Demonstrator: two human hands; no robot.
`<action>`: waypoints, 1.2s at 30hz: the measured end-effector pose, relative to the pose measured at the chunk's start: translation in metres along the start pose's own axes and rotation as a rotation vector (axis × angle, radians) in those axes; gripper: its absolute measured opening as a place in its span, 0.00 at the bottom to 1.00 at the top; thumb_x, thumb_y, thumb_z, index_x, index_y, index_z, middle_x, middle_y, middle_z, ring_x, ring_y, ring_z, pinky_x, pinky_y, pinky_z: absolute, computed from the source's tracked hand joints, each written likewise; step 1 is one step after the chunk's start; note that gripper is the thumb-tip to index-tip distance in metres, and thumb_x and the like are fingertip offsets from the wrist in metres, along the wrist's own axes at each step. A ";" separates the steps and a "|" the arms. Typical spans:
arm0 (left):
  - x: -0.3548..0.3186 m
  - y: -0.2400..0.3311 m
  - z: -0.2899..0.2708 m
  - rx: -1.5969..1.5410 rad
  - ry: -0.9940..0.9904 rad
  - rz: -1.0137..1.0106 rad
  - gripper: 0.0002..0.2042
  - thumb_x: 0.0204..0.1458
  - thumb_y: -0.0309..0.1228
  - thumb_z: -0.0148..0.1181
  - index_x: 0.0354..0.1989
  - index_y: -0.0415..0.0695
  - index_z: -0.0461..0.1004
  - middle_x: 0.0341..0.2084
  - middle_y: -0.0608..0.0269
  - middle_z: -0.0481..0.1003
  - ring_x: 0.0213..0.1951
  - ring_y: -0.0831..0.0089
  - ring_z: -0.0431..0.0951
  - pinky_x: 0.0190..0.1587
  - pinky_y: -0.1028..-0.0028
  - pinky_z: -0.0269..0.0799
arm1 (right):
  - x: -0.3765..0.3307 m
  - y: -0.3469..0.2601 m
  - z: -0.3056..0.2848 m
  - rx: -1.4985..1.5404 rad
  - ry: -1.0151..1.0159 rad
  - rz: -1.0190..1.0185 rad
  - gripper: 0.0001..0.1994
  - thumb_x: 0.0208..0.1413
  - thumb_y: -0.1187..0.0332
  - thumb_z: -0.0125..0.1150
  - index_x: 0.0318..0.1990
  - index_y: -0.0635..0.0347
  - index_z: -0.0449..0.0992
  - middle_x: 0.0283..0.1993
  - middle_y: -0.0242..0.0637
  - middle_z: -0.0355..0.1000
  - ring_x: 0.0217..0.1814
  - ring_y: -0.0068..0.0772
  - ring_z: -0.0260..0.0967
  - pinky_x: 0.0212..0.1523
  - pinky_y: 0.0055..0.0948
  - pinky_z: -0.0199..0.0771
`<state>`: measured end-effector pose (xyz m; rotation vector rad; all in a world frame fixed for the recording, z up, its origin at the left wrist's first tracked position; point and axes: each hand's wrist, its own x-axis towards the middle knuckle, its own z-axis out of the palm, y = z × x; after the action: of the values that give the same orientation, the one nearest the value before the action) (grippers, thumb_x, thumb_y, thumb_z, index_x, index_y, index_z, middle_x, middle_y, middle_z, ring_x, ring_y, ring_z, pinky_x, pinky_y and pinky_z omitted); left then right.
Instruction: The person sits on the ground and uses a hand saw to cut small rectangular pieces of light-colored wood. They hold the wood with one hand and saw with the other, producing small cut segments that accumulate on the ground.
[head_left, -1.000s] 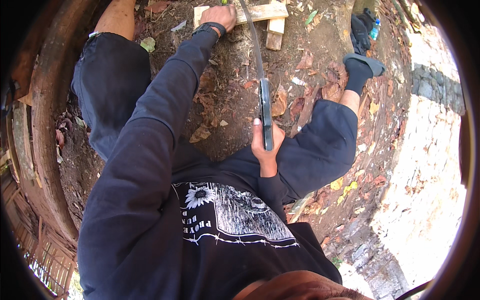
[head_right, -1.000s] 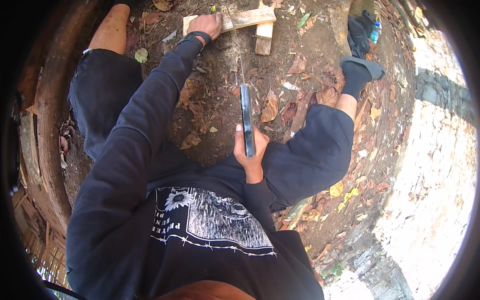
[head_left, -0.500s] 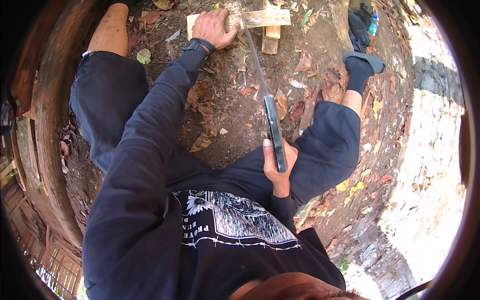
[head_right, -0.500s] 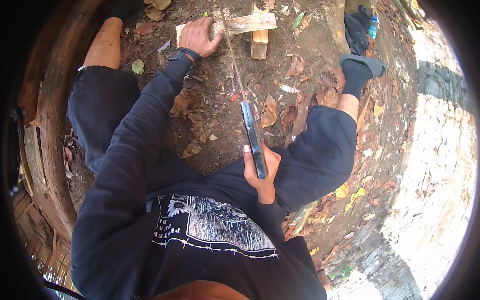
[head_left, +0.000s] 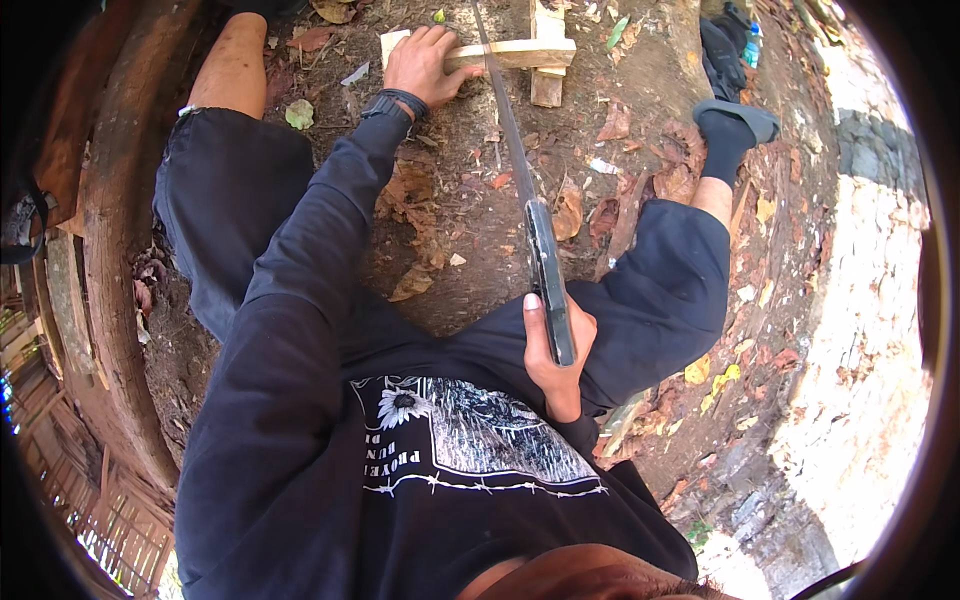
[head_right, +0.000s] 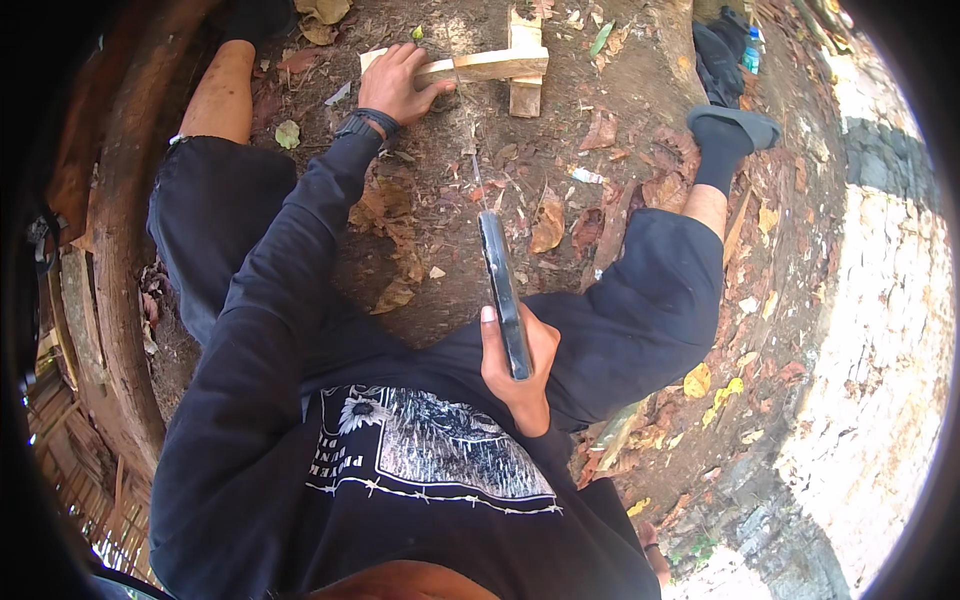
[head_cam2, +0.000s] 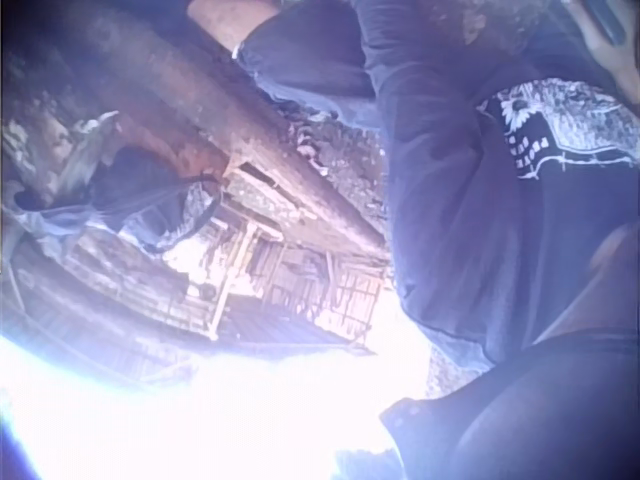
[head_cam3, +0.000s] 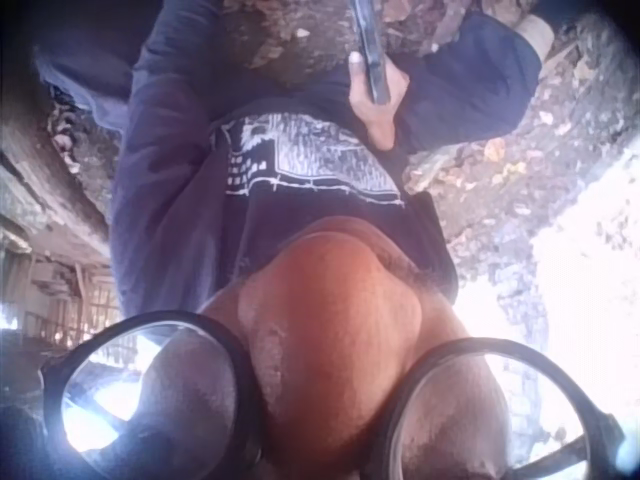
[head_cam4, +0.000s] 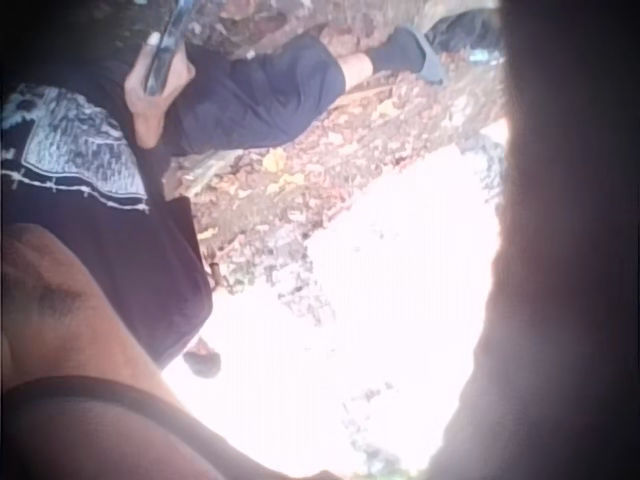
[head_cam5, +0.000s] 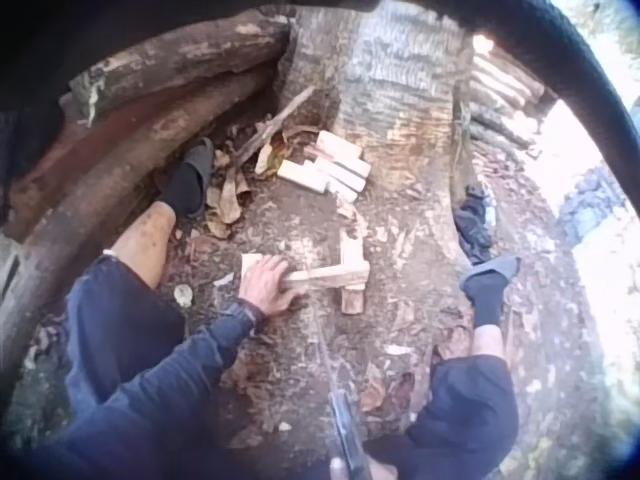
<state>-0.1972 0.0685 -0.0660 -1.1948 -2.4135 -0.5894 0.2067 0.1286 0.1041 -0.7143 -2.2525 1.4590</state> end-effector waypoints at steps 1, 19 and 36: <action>0.004 0.001 -0.004 -0.043 -0.064 -0.013 0.32 0.54 0.62 0.73 0.48 0.42 0.81 0.35 0.59 0.75 0.41 0.56 0.80 0.44 0.54 0.78 | -0.002 0.001 -0.001 -0.005 0.005 -0.001 0.10 0.65 0.73 0.70 0.32 0.67 0.77 0.18 0.30 0.63 0.18 0.19 0.58 0.22 0.29 0.59; 0.015 -0.013 -0.010 -0.102 -0.518 -0.105 0.30 0.62 0.52 0.68 0.65 0.43 0.79 0.36 0.43 0.87 0.37 0.50 0.89 0.46 0.53 0.87 | 0.002 -0.006 -0.002 0.018 -0.001 -0.065 0.07 0.64 0.75 0.70 0.34 0.68 0.79 0.18 0.33 0.64 0.18 0.19 0.58 0.23 0.29 0.61; 0.071 -0.016 0.012 -0.104 -0.531 -0.125 0.20 0.62 0.40 0.68 0.61 0.46 0.83 0.38 0.44 0.86 0.42 0.47 0.87 0.50 0.52 0.83 | 0.030 0.032 -0.006 0.012 -0.017 -0.049 0.08 0.65 0.73 0.70 0.41 0.71 0.82 0.22 0.31 0.69 0.22 0.20 0.64 0.27 0.28 0.65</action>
<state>-0.2522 0.1118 -0.0433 -1.3905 -2.9463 -0.4837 0.1932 0.1615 0.0783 -0.6411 -2.2558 1.4598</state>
